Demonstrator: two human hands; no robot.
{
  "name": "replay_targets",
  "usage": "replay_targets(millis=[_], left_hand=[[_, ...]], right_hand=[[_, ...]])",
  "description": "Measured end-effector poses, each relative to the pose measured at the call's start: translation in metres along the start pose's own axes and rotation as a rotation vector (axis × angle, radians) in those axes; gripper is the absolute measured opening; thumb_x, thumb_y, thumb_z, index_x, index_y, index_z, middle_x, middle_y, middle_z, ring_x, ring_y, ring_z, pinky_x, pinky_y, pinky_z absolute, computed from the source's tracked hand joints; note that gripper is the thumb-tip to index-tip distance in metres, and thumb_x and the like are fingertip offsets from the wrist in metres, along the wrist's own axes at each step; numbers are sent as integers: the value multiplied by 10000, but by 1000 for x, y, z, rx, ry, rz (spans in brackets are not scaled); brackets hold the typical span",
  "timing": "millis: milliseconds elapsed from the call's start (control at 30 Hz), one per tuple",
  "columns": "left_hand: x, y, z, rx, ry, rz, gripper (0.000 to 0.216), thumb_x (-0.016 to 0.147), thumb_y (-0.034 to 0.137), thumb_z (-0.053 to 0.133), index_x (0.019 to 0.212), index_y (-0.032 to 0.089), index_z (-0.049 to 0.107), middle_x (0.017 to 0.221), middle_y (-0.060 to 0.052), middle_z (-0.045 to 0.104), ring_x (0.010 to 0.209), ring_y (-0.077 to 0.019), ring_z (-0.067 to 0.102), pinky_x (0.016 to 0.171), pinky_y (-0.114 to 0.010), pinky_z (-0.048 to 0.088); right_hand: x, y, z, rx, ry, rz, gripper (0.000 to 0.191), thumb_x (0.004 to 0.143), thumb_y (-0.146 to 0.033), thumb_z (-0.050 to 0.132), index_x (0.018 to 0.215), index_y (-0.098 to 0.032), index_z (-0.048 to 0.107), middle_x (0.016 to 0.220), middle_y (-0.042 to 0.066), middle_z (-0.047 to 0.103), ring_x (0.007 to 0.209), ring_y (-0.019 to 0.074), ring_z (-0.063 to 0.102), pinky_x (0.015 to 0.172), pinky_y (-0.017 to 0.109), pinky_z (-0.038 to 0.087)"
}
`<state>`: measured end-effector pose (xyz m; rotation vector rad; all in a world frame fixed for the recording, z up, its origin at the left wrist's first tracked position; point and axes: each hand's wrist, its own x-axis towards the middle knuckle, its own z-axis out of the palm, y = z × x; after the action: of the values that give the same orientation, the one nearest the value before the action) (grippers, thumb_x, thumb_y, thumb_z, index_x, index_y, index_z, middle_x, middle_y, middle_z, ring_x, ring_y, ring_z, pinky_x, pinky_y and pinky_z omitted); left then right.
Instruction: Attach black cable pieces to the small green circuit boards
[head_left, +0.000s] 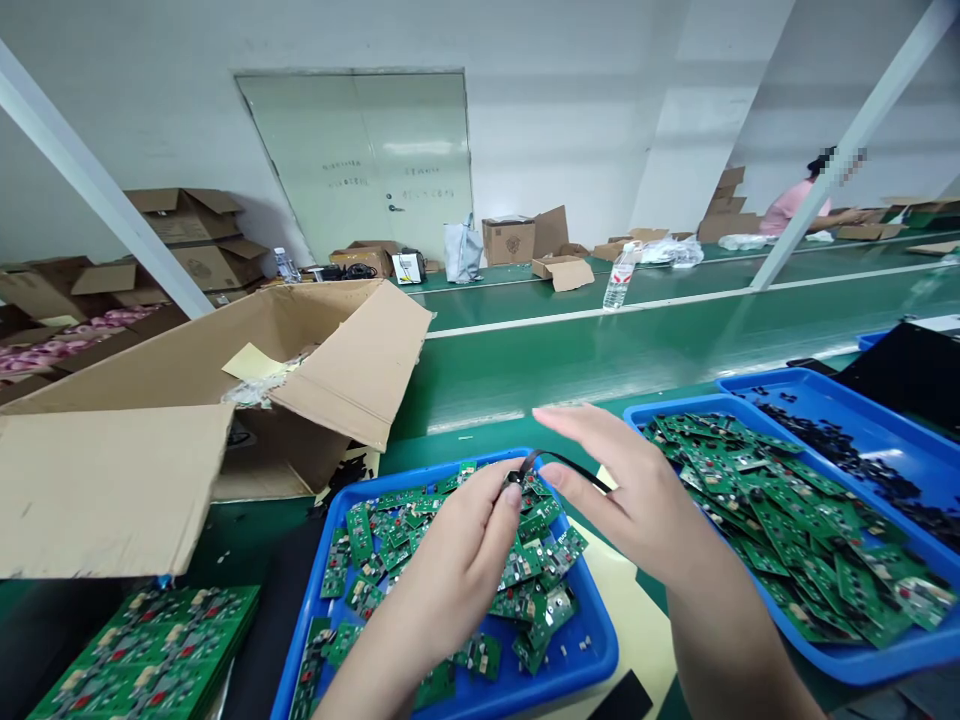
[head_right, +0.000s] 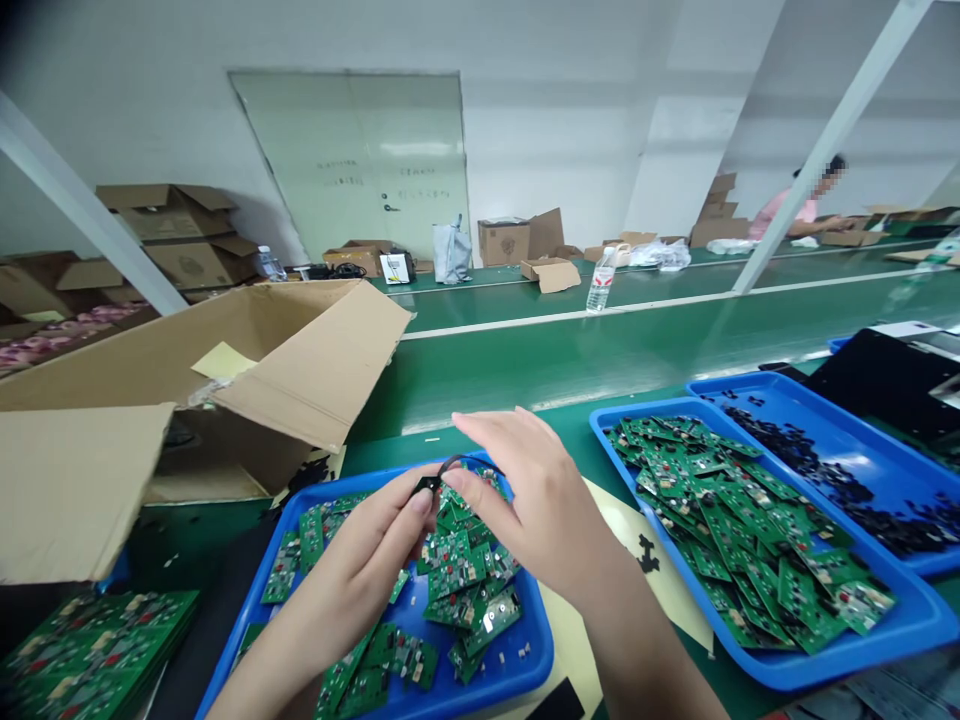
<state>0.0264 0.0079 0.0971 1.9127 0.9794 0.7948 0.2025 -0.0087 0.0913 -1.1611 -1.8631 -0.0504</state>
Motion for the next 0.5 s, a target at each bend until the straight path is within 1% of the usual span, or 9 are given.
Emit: replay_targets(millis=[67,133,167,233,300,367,433,500], left_hand=[[-1,-1,0,30,-2,8,299,926,354,401,1101,208,596,685,-13,542,646,-173,476,604,-284,403],[0,-2,0,78,-25,34,298,934,349,391,1072,207,613,703,-21,556,684,-182,497,643,-295,417],[0,-2,-1,104,-37,49,298,939,345,382,1032,203,627,716,-26,564,711,-186,511,673,-303,426],[2,-3,-2,155,-45,66,315,948,341,362,996,195,637,774,-43,589,780,-197,535,745,-328,437],[4,-3,-3,189,-42,63,337,955,341,343,1079,196,620,886,-67,611,857,-210,545,806,-357,439],[4,-3,-4,205,-54,57,375,957,349,333,1225,209,555,978,-81,603,908,-216,540,839,-378,441],[3,-3,-5,198,-74,62,421,958,356,325,1332,226,469,997,-79,587,918,-214,534,846,-387,448],[2,-5,-5,187,-72,74,451,960,356,316,1386,237,405,967,-70,569,908,-209,527,847,-390,452]], right_hand=[[0,-1,1,22,-87,45,250,921,-296,505,1136,-211,600,1103,82,683,1042,234,630,1002,537,422],[1,-2,2,85,-136,88,183,921,-286,508,1042,-215,626,1022,55,706,964,209,656,1032,536,383],[1,-3,2,115,-146,111,155,919,-276,510,991,-213,632,984,46,710,934,201,661,1025,519,393],[1,-4,2,155,-133,151,123,908,-256,517,895,-206,629,918,43,702,915,203,654,951,460,460],[1,-5,2,178,-98,175,105,891,-232,526,839,-203,613,872,46,683,919,212,641,839,391,515],[1,-5,2,207,-86,186,95,880,-208,529,818,-204,600,843,40,670,880,202,638,772,350,527],[0,-5,2,247,-103,197,91,873,-188,527,820,-205,598,822,27,665,811,180,633,755,337,528],[0,-4,2,287,-116,208,96,872,-187,522,820,-207,601,805,20,661,765,166,626,736,330,530]])
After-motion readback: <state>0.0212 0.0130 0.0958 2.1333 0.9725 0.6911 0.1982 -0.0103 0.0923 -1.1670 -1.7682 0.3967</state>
